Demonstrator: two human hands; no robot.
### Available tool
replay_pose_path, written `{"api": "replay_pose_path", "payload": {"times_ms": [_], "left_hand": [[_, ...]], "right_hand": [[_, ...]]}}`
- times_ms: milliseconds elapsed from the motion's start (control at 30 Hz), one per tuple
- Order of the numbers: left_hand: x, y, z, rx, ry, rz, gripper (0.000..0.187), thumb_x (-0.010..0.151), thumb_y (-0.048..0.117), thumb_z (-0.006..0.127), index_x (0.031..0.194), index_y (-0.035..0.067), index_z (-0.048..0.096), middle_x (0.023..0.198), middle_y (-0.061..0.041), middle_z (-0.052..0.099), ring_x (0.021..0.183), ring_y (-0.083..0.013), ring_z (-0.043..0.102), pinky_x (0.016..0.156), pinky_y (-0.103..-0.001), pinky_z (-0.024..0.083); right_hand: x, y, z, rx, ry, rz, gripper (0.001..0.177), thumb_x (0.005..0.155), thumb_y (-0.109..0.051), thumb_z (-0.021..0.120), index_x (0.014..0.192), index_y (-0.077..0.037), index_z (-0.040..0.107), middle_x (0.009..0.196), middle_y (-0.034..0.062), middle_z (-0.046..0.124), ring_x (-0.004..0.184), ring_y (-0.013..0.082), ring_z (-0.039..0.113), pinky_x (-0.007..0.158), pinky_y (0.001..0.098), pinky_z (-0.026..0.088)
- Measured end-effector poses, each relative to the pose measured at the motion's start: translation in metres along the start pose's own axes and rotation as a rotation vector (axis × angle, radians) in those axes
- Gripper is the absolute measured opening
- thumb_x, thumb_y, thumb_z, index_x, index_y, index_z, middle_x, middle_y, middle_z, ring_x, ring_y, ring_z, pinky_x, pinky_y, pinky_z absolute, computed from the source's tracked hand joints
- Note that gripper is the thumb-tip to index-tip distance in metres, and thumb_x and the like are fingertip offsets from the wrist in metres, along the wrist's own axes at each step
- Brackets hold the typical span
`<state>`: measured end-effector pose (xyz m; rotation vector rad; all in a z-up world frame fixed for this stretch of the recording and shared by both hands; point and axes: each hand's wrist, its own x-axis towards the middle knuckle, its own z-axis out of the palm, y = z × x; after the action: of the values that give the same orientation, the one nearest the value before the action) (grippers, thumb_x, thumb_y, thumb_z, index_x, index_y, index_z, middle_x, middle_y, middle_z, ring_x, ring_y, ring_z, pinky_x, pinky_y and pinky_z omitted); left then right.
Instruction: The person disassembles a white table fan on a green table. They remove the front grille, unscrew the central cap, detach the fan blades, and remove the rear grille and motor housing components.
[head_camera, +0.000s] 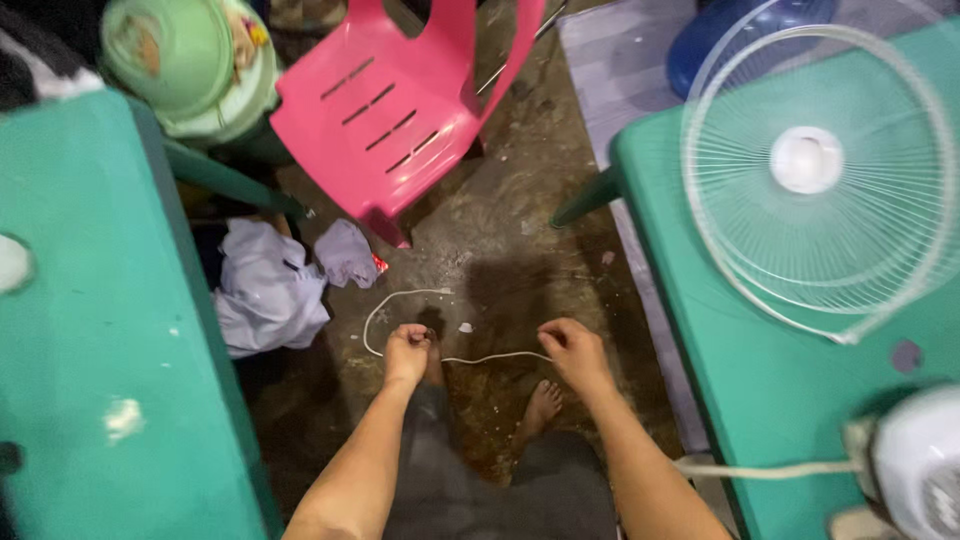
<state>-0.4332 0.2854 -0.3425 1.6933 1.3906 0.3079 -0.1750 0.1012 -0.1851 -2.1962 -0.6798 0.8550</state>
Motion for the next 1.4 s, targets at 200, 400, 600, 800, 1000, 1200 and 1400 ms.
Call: {"api": "replay_pose_path", "payload": {"times_ms": [200, 400, 600, 800, 1000, 1200, 1400], "left_hand": [[0.009, -0.091, 0.077, 0.020, -0.017, -0.146, 0.021, 0.077, 0.007, 0.079, 0.097, 0.006, 0.074, 0.098, -0.009, 0.072, 0.092, -0.0244, 0.070, 0.088, -0.036, 0.056], [0.044, -0.160, 0.142, 0.623, -0.235, -0.221, 0.038, 0.073, 0.031, 0.088, 0.109, 0.024, 0.077, 0.116, -0.008, 0.067, 0.121, -0.0291, 0.054, 0.105, -0.045, 0.041], [0.079, -0.237, 0.269, 0.272, -0.260, -0.466, 0.071, 0.082, 0.019, 0.080, 0.146, 0.023, 0.048, 0.139, -0.019, 0.055, 0.132, -0.0377, 0.052, 0.110, -0.046, 0.045], [0.110, -0.248, 0.320, 0.253, -0.228, -0.374, 0.080, 0.080, 0.015, 0.082, 0.147, 0.027, 0.040, 0.147, -0.019, 0.038, 0.133, -0.0407, 0.046, 0.110, -0.046, 0.042], [0.129, -0.303, 0.361, 0.288, -0.212, -0.314, 0.042, 0.089, 0.014, 0.073, 0.128, 0.021, 0.062, 0.136, -0.016, 0.047, 0.117, -0.0393, 0.057, 0.101, -0.045, 0.049], [0.131, -0.279, 0.348, -0.640, -0.238, -0.775, 0.028, 0.105, 0.023, 0.061, 0.115, 0.000, 0.076, 0.084, -0.027, 0.041, 0.081, -0.0590, 0.035, 0.071, -0.064, 0.032], [0.061, -0.117, 0.239, -0.106, -0.216, 0.069, 0.033, 0.083, 0.008, 0.074, 0.114, 0.008, 0.066, 0.108, -0.014, 0.070, 0.100, -0.0302, 0.068, 0.087, -0.039, 0.054]], "right_hand": [[0.084, 0.130, 0.139, -0.025, -0.312, 0.133, 0.024, 0.091, -0.019, 0.072, 0.113, -0.009, 0.071, 0.111, 0.0097, 0.075, 0.100, 0.0241, 0.072, 0.086, 0.0365, 0.057], [0.142, 0.258, 0.248, -0.128, -0.373, 0.302, 0.027, 0.087, -0.024, 0.076, 0.111, -0.012, 0.073, 0.108, 0.0071, 0.076, 0.100, 0.0240, 0.072, 0.089, 0.0384, 0.056], [0.174, 0.385, 0.298, -0.166, -0.329, 0.298, 0.027, 0.085, -0.024, 0.077, 0.110, -0.013, 0.074, 0.106, 0.0082, 0.078, 0.100, 0.0243, 0.073, 0.090, 0.0381, 0.057], [0.202, 0.448, 0.308, -0.201, -0.389, 0.442, 0.026, 0.089, -0.023, 0.074, 0.113, -0.013, 0.072, 0.109, 0.0089, 0.077, 0.103, 0.0245, 0.073, 0.091, 0.0386, 0.057], [0.227, 0.451, 0.326, -0.207, -0.458, 0.374, 0.032, 0.089, -0.023, 0.074, 0.119, -0.012, 0.071, 0.115, 0.0110, 0.075, 0.108, 0.0251, 0.071, 0.096, 0.0371, 0.054], [0.204, 0.428, 0.313, -0.092, -0.434, 0.345, 0.030, 0.089, -0.019, 0.073, 0.118, -0.009, 0.071, 0.113, 0.0089, 0.076, 0.105, 0.0227, 0.072, 0.094, 0.0351, 0.055], [0.146, 0.380, 0.264, 0.082, -0.346, 0.173, 0.029, 0.085, -0.016, 0.076, 0.112, -0.007, 0.073, 0.104, 0.0082, 0.079, 0.098, 0.0195, 0.074, 0.090, 0.0333, 0.057]]}}
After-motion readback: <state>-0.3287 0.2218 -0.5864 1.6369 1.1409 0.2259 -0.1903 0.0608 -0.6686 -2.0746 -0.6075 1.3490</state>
